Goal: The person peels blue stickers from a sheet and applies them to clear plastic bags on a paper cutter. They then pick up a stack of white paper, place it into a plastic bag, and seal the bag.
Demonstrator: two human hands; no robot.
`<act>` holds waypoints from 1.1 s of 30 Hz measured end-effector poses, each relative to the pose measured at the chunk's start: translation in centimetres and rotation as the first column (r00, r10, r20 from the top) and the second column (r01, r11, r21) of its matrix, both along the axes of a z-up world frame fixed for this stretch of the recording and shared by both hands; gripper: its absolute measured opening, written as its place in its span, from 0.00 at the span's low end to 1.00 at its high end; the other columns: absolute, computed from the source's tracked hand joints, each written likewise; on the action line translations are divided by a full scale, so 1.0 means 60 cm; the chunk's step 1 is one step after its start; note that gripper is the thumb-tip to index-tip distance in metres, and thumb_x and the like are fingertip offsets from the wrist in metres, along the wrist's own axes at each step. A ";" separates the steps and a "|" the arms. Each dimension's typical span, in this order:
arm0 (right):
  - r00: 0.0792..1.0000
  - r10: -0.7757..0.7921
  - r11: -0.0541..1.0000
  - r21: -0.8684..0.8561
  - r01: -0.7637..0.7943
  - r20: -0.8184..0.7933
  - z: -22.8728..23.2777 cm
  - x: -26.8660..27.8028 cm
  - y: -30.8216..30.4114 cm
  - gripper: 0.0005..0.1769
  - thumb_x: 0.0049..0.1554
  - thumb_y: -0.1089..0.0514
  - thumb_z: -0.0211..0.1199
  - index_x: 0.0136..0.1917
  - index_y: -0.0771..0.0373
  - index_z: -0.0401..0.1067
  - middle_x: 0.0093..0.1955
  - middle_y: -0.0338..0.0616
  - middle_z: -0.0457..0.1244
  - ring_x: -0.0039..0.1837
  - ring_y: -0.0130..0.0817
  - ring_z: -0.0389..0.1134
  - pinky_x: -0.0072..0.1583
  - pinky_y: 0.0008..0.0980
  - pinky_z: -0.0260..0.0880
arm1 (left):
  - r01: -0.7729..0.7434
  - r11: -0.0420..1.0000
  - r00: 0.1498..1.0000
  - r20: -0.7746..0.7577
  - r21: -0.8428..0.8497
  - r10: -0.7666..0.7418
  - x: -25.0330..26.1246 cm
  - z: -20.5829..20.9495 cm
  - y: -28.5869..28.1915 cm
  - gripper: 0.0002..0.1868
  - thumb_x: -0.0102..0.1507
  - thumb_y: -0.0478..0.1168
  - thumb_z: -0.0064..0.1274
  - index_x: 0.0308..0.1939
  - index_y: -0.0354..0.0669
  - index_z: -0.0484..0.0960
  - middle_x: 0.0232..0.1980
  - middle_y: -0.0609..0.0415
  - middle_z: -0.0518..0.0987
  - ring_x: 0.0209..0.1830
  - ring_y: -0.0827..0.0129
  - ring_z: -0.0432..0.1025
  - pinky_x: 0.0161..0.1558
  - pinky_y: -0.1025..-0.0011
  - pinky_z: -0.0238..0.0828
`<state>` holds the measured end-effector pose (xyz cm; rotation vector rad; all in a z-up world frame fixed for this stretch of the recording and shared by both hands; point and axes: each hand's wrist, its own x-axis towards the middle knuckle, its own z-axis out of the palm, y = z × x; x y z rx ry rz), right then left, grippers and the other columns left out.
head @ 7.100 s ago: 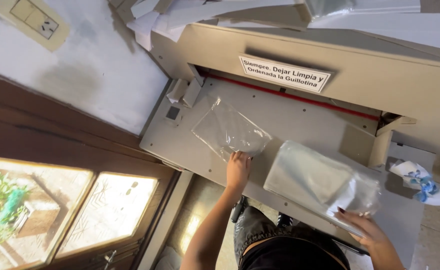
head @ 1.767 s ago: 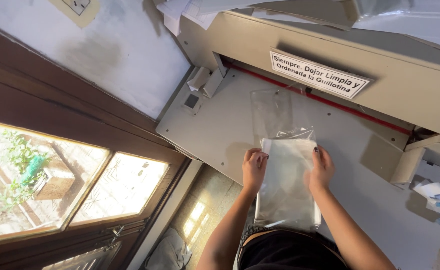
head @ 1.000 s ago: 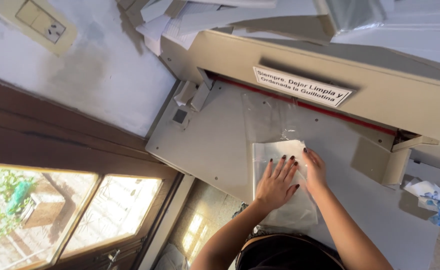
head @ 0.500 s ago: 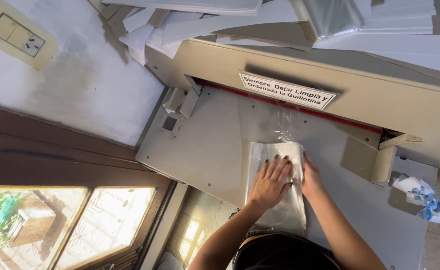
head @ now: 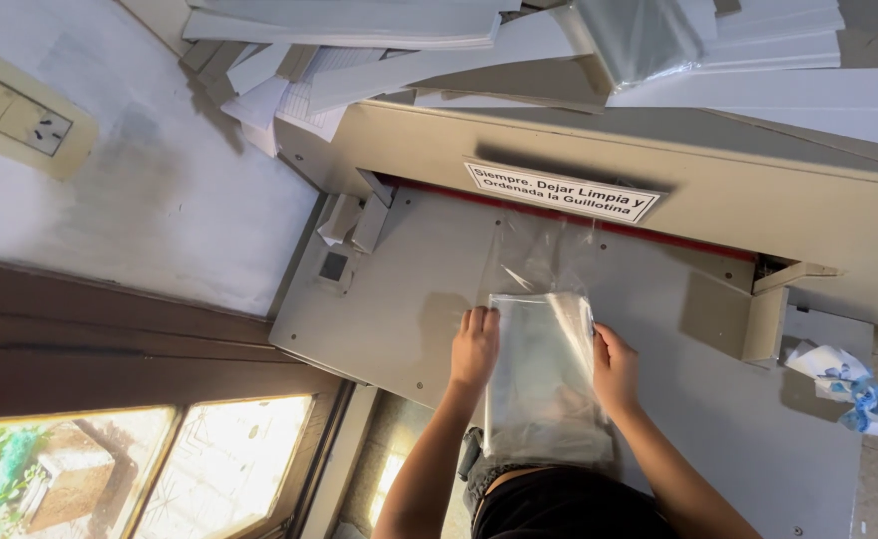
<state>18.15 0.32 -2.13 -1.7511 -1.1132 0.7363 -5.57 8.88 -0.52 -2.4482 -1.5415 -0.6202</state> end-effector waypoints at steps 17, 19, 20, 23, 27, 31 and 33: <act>0.900 -0.194 0.978 -0.143 0.149 -0.391 0.007 0.016 0.025 0.13 0.65 0.59 0.63 0.61 0.63 0.79 0.55 0.56 0.71 0.57 0.43 0.71 0.56 0.42 0.72 | 0.144 0.987 0.971 0.204 -0.071 -0.127 -0.023 0.023 -0.057 0.02 0.65 0.36 0.55 0.40 0.50 0.78 0.37 0.60 0.76 0.33 0.68 0.79 0.30 0.76 0.77; 0.798 -0.237 0.970 -0.172 0.170 -0.553 0.017 0.007 0.017 0.13 0.64 0.57 0.63 0.60 0.62 0.78 0.54 0.53 0.70 0.56 0.39 0.70 0.57 0.41 0.71 | 0.166 0.979 0.968 0.211 -0.115 -0.140 -0.026 0.027 -0.066 0.04 0.64 0.37 0.57 0.39 0.52 0.78 0.38 0.63 0.76 0.36 0.69 0.79 0.32 0.76 0.77; 0.798 -0.241 0.970 -0.174 0.172 -0.553 0.014 0.004 0.012 0.13 0.64 0.57 0.63 0.60 0.62 0.78 0.54 0.53 0.70 0.56 0.39 0.70 0.57 0.41 0.71 | 0.169 0.979 0.967 0.211 -0.117 -0.142 -0.026 0.029 -0.068 0.04 0.64 0.37 0.57 0.39 0.52 0.78 0.38 0.63 0.76 0.36 0.69 0.79 0.32 0.76 0.77; 0.681 -0.269 0.962 -0.218 0.163 -0.680 0.011 -0.004 0.002 0.14 0.63 0.59 0.61 0.61 0.63 0.77 0.53 0.51 0.70 0.52 0.39 0.70 0.55 0.39 0.71 | 0.178 0.968 0.958 0.254 -0.175 -0.130 -0.026 0.037 -0.072 0.03 0.64 0.36 0.57 0.38 0.50 0.79 0.38 0.61 0.78 0.37 0.67 0.79 0.34 0.74 0.77; 0.553 -0.274 0.962 -0.214 0.172 -0.787 -0.050 -0.006 -0.004 0.17 0.64 0.58 0.60 0.65 0.62 0.74 0.55 0.51 0.69 0.53 0.42 0.71 0.56 0.43 0.70 | 0.186 0.932 0.904 0.427 -0.310 -0.038 -0.019 0.057 -0.080 0.04 0.63 0.33 0.57 0.39 0.45 0.78 0.40 0.55 0.78 0.39 0.59 0.79 0.36 0.68 0.78; 0.315 -0.255 0.967 -0.236 0.097 -0.914 0.002 -0.039 -0.002 0.20 0.65 0.55 0.57 0.70 0.59 0.69 0.59 0.51 0.68 0.57 0.47 0.71 0.58 0.50 0.70 | 0.311 0.785 0.554 0.774 -0.536 0.309 -0.010 0.047 -0.078 0.03 0.66 0.31 0.57 0.41 0.40 0.77 0.41 0.49 0.77 0.42 0.56 0.80 0.42 0.67 0.78; 0.289 -0.270 0.963 -0.259 0.078 -0.918 0.108 -0.068 0.004 0.23 0.66 0.54 0.53 0.73 0.59 0.65 0.64 0.52 0.65 0.62 0.49 0.69 0.62 0.52 0.67 | 0.357 0.761 0.477 0.806 -0.543 0.351 -0.005 0.022 -0.076 0.04 0.67 0.33 0.57 0.41 0.39 0.76 0.42 0.49 0.76 0.42 0.58 0.78 0.44 0.65 0.77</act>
